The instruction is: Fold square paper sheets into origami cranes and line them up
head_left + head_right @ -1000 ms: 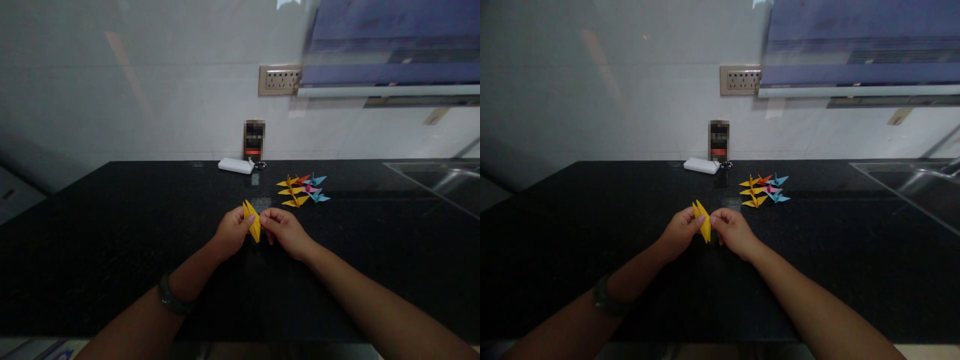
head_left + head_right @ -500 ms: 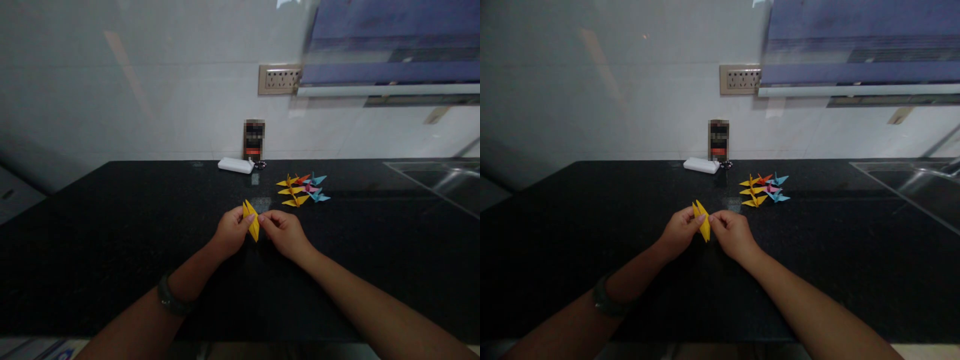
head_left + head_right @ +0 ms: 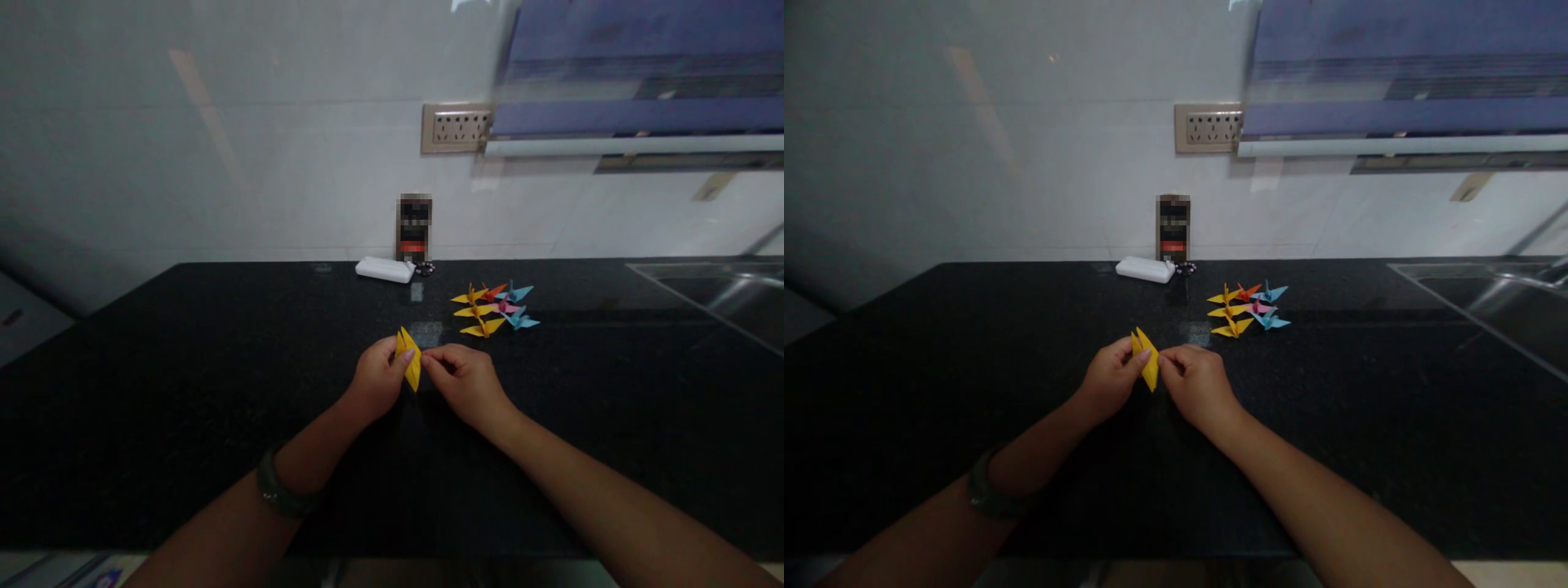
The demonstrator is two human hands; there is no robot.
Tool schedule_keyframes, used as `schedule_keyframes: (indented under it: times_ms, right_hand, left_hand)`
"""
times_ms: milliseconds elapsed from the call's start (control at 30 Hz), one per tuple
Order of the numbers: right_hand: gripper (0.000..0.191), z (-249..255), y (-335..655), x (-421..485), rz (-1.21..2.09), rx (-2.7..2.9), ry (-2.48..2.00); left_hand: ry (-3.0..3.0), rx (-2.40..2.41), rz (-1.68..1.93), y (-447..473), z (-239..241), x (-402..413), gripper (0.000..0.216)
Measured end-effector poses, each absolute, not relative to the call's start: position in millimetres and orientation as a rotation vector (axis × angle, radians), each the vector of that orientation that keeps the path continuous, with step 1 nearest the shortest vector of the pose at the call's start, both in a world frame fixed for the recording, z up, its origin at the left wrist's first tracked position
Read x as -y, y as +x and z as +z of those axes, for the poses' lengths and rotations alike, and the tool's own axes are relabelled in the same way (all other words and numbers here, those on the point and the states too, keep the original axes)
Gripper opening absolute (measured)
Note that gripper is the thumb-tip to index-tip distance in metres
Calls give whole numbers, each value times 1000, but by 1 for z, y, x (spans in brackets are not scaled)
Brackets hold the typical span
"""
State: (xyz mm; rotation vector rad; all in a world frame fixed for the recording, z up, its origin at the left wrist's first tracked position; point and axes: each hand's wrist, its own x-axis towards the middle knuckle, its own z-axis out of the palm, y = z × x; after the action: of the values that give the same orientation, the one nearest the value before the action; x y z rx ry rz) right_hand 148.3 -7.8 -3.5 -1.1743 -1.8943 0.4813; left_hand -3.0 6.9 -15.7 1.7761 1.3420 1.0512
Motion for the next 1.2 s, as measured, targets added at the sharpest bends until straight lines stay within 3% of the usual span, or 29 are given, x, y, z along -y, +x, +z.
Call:
schedule_keyframes:
  times_ms: [467,1200]
  right_hand:
    - [15,-8,145,4,745,1751,-1279]
    - [20,-8,144,7,788,1862,-1213]
  left_hand:
    - [1864,-1281,1050,-2,-10,-4,18]
    - [1426,-1169,1162,2,-9,-3,16]
